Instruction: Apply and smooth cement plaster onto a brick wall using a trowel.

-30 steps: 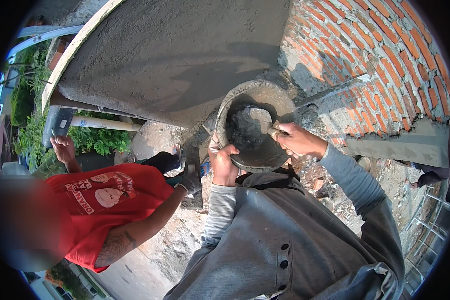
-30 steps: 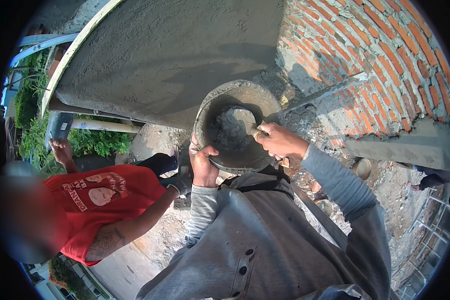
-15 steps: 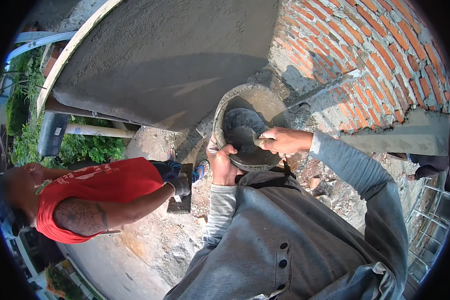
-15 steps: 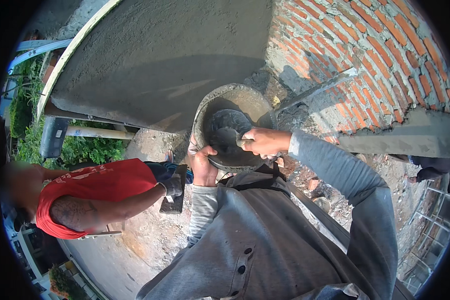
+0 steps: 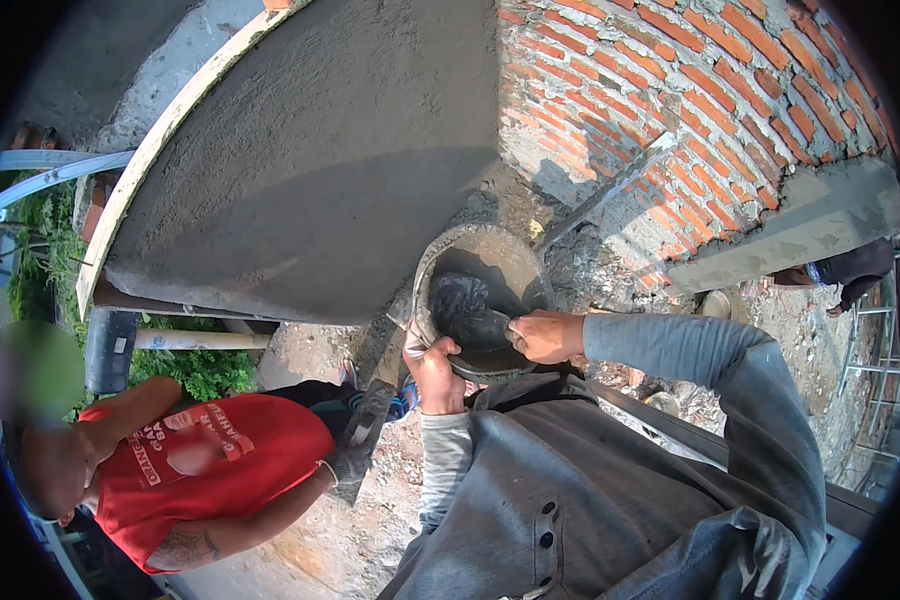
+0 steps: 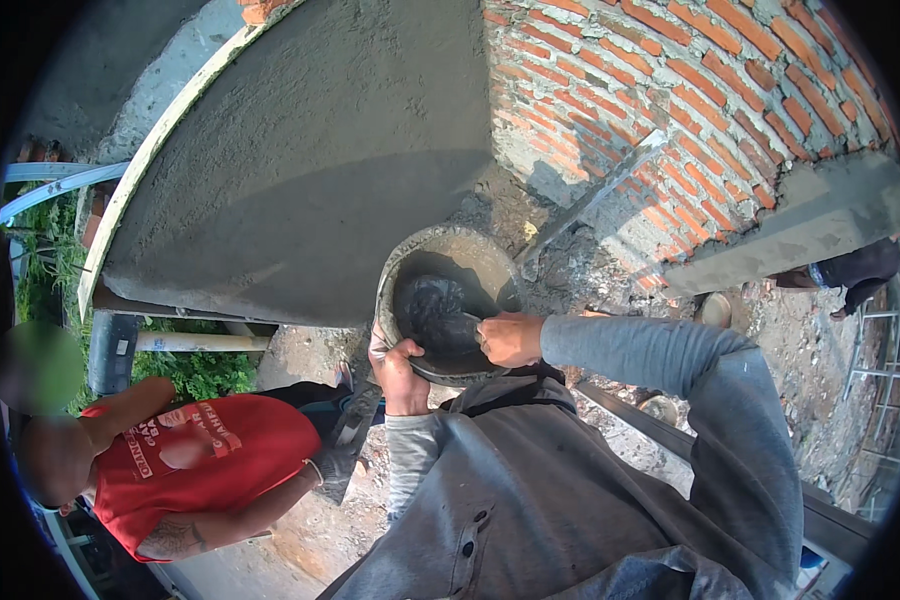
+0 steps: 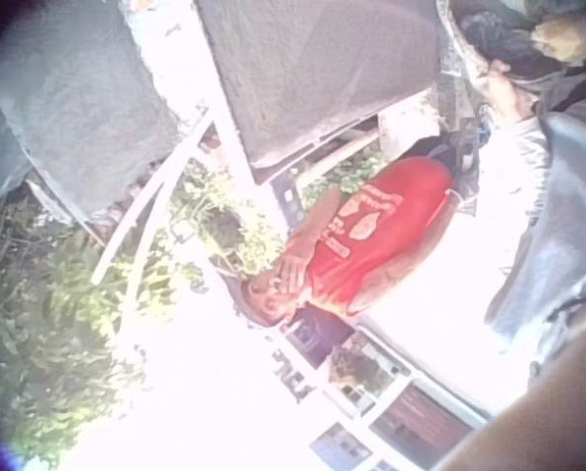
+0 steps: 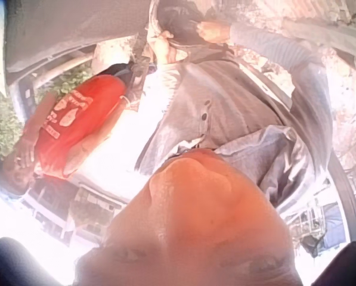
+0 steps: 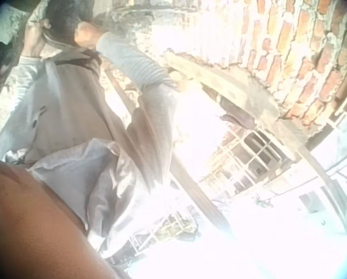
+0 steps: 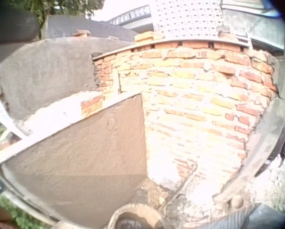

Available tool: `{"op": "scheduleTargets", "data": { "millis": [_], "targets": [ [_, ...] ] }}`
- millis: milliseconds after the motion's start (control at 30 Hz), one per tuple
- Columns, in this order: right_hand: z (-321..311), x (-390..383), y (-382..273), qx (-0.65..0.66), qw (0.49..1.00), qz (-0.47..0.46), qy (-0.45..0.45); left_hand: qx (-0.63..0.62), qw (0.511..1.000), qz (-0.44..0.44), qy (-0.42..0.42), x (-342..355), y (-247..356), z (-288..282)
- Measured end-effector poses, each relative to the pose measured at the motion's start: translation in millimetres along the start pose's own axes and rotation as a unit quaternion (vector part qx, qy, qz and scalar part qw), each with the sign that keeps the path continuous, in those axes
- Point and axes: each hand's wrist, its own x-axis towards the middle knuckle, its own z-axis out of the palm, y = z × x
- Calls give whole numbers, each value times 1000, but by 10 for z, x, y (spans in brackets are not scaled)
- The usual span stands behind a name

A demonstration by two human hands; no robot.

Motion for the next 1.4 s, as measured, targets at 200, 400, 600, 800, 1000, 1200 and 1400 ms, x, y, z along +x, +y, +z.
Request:
{"op": "scheduleTargets", "data": {
  "millis": [200,400,600,800,1000,1200,1400],
  "targets": [
    [-612,-52,-319,333,935,98,-78,-21,999,-6,-26,-47,96,34],
    [-492,20,-31,-143,983,42,106,-16,1000,-7,-20,0,112,-90],
    [-215,158,-299,-54,990,86,100,-44,999,23,0,103,191,-118],
    [-426,219,-464,-42,974,46,218,-24,1000,14,0,84,280,-251],
    [-426,323,-652,-1,996,71,47,-50,999,2,2,156,340,-371],
    [-384,452,-610,-84,986,78,119,-42,999,0,-4,275,449,-416],
    [-665,271,-1003,126,975,137,117,-75,997,-3,-14,295,575,-483]
  ]
}}
